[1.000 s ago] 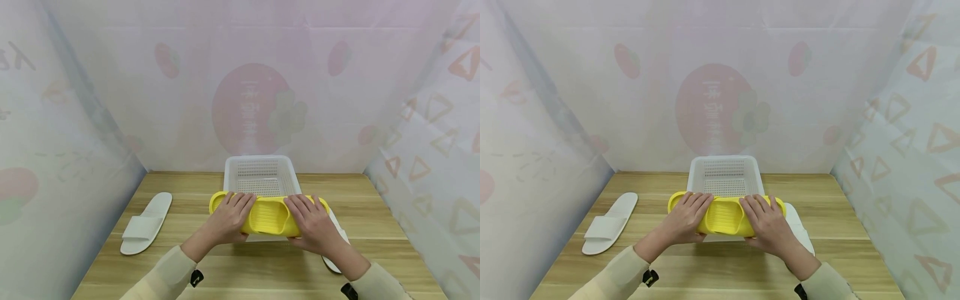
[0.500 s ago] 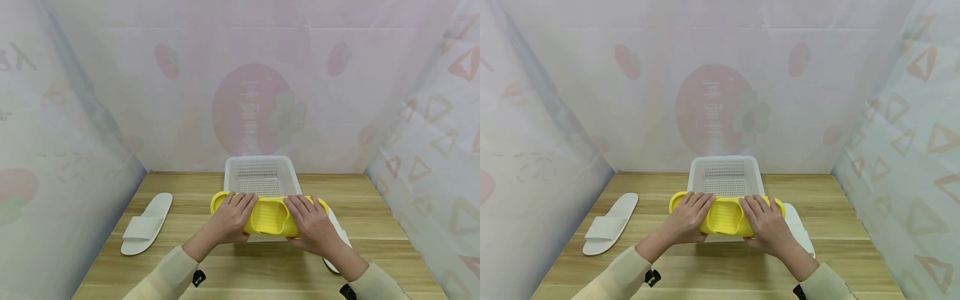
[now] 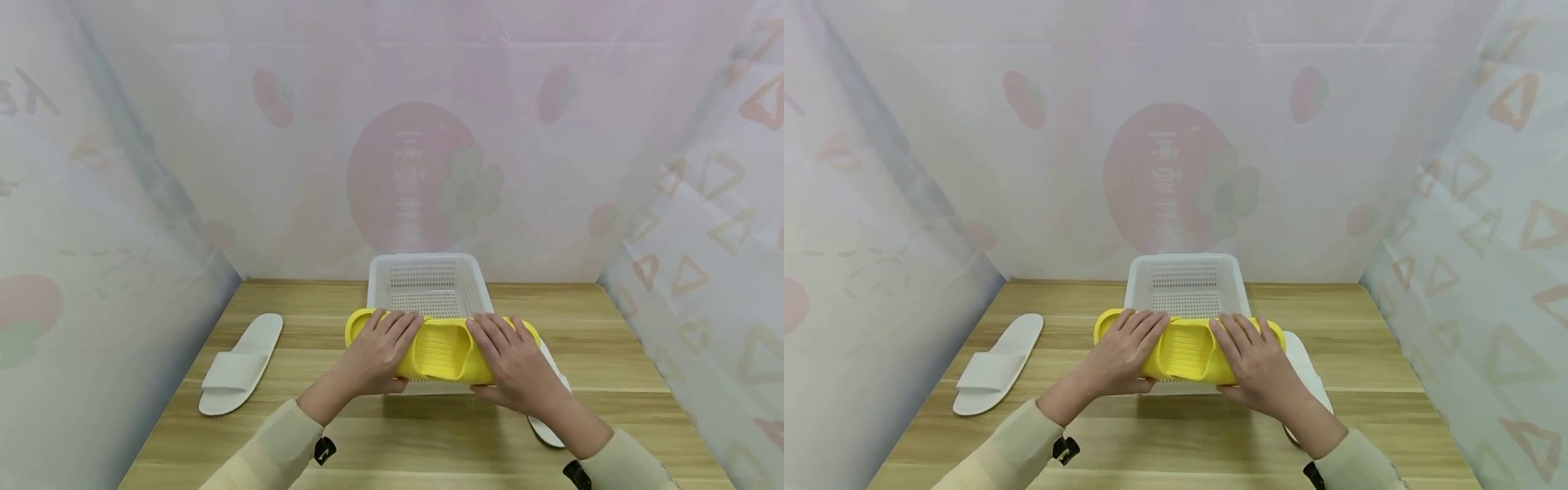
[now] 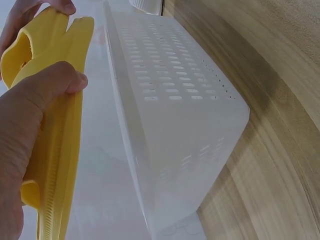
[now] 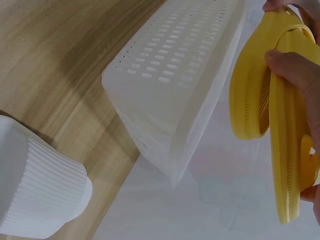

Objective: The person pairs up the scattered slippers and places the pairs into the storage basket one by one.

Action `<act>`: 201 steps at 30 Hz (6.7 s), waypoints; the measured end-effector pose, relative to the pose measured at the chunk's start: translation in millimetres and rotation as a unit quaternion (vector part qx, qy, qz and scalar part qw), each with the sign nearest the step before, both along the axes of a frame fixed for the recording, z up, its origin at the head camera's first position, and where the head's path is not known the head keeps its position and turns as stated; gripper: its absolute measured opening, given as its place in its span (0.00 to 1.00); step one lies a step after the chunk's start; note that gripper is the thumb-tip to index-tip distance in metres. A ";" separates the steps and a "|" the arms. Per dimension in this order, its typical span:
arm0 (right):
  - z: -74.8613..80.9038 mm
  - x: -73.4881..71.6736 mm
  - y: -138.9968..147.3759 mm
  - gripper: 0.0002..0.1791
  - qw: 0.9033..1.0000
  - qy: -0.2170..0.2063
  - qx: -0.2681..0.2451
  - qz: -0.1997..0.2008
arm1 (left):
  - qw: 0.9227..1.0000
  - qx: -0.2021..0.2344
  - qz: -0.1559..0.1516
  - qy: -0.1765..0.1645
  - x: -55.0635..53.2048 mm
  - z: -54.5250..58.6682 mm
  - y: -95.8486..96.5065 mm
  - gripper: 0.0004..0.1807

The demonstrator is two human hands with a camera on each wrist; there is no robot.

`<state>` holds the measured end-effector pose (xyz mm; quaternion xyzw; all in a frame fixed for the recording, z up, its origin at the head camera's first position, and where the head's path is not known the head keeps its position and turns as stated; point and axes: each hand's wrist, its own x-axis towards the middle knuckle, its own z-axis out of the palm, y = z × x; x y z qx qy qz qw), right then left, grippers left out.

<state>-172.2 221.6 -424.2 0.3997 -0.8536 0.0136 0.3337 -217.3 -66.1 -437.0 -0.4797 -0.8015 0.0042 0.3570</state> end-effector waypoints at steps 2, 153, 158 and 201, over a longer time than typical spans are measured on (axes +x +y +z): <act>0.8 -0.2 2.6 0.67 1.000 -0.009 0.008 0.009 | 1.000 -0.003 -0.002 -0.003 0.0 0.4 -0.3 0.58; 2.7 -10.7 23.5 0.58 0.993 0.036 -0.024 -0.107 | 0.955 -0.048 0.116 -0.270 -18.2 -62.8 -71.2 0.51; 2.2 -14.9 19.6 0.58 0.992 0.030 -0.028 -0.122 | 0.953 -0.050 0.116 -0.274 -20.9 -64.8 -71.9 0.52; -12.5 -38.3 -40.0 0.60 0.937 -0.077 -0.118 -0.319 | 0.955 -0.034 0.115 -0.270 -26.5 -68.4 -69.2 0.52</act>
